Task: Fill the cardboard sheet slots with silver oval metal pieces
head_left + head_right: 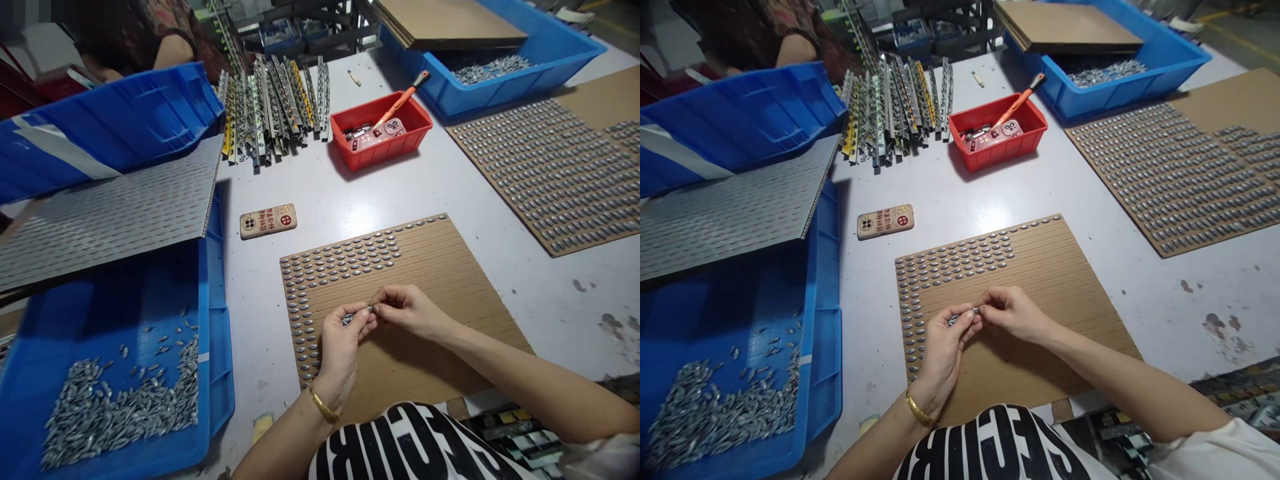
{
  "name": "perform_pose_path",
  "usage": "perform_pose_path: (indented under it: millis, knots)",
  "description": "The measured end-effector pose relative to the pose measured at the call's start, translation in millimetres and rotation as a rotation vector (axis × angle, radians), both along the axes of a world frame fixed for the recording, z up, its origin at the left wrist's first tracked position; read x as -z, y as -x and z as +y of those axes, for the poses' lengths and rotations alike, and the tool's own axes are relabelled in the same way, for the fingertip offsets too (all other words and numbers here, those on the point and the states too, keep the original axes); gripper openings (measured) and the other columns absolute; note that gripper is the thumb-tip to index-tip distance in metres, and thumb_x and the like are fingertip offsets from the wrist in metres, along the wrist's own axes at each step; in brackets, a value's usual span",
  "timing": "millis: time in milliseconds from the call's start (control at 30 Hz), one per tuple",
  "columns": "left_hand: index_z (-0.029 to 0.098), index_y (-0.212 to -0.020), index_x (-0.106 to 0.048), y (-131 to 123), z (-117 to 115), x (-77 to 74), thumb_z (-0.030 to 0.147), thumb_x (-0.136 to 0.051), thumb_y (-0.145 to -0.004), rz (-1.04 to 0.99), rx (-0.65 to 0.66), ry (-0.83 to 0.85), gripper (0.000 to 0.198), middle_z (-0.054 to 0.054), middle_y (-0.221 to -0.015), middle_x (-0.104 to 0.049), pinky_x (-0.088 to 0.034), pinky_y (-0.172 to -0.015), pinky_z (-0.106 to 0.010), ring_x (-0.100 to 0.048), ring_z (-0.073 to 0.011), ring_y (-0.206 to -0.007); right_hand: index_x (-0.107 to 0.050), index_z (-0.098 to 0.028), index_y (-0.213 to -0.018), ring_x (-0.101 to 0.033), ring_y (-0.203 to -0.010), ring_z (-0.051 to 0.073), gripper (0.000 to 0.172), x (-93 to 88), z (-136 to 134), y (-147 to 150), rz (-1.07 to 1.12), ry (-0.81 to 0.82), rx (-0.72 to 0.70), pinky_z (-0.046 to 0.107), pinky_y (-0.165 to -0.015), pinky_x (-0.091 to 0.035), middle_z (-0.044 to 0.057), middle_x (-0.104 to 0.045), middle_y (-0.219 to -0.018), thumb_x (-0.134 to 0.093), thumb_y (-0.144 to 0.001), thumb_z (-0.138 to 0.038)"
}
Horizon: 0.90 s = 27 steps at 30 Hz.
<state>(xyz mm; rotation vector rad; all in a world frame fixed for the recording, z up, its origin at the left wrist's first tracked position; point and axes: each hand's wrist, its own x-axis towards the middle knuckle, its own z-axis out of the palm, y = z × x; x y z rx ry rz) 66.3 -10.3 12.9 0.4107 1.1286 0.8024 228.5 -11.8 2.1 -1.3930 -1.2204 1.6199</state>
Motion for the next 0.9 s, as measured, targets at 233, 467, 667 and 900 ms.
perform_pose_path:
  millis: [233, 467, 667, 900]
  knots:
    - [0.009, -0.086, -0.067, -0.9, 1.9, -3.2, 0.022, -0.078, -0.067, 0.001, -0.002, -0.011, 0.024, -0.008, -0.082, -0.07, -0.055, -0.078, -0.03, -0.066, -0.0132, -0.072, -0.063, -0.015, -0.078, -0.056, -0.053, 0.011, 0.021, 0.6, 1.3, 1.3, 0.065, 0.045, 0.035, 0.023, -0.051, -0.046, 0.0, -0.064, -0.065, -0.064, -0.079, -0.035]
    - [0.01, -0.087, -0.067, -0.5, 1.6, -2.0, 0.023, -0.077, -0.068, -0.005, -0.001, -0.004, 0.025, -0.009, -0.083, -0.07, -0.055, -0.078, -0.03, -0.066, -0.0135, -0.073, -0.061, -0.014, -0.076, -0.057, -0.054, 0.011, 0.027, 1.3, 2.2, 1.9, 0.12, 0.067, 0.041, 0.023, -0.052, -0.048, 0.001, -0.064, -0.065, -0.068, -0.077, -0.041]
    - [0.01, -0.084, -0.067, 0.1, 2.0, -4.5, 0.023, -0.08, -0.064, -0.012, -0.018, 0.041, 0.027, -0.009, -0.081, -0.071, -0.056, -0.077, -0.03, -0.067, -0.0139, -0.071, -0.062, -0.014, -0.079, -0.059, -0.057, 0.012, 0.031, 1.0, 3.8, 0.5, 0.182, 0.142, 0.035, 0.025, -0.055, -0.05, 0.001, -0.065, -0.067, -0.07, -0.074, -0.044]
    - [0.009, -0.086, -0.068, -1.3, 2.3, -5.7, 0.022, -0.08, -0.065, -0.01, -0.015, 0.03, 0.027, -0.009, -0.081, -0.071, -0.056, -0.076, -0.029, -0.066, -0.0135, -0.07, -0.059, -0.015, -0.075, -0.058, -0.056, 0.01, 0.033, -2.0, 7.0, 2.1, 0.188, 0.138, 0.044, 0.023, -0.053, -0.048, 0.0, -0.064, -0.065, -0.073, -0.071, -0.045]
